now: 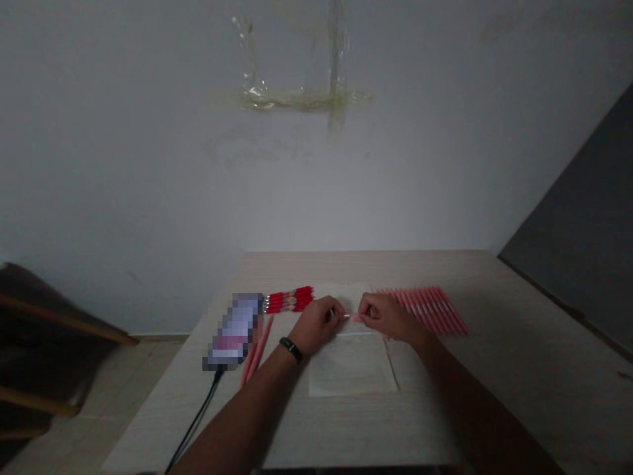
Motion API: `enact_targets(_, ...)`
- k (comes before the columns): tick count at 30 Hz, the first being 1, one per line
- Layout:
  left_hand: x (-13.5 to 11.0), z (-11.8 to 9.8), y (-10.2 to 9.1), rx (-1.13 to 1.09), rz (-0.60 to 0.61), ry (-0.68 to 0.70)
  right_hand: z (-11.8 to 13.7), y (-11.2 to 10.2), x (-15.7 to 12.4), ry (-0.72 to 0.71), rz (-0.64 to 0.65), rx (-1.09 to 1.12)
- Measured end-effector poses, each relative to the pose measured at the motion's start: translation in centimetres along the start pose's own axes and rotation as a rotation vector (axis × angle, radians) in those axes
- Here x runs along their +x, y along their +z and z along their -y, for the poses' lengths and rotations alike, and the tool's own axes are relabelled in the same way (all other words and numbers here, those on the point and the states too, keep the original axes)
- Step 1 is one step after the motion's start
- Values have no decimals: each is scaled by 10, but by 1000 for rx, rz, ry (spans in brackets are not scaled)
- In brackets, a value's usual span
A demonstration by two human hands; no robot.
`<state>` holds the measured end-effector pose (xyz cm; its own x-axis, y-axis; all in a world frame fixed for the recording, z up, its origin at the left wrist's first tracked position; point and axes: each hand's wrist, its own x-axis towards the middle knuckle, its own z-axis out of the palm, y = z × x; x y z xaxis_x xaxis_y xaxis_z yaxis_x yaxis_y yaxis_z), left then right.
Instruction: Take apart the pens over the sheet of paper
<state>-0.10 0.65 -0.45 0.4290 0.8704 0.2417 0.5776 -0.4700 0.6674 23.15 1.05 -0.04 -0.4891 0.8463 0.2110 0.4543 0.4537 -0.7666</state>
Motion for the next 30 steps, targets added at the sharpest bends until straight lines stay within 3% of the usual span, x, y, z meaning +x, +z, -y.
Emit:
enact_targets(22,-1,-2,2,-20,7,23,0,20,4,-45,-51,65)
enact_targets(30,-2,-2,1,-66,21,42,0,21,4,-82,-59,-31)
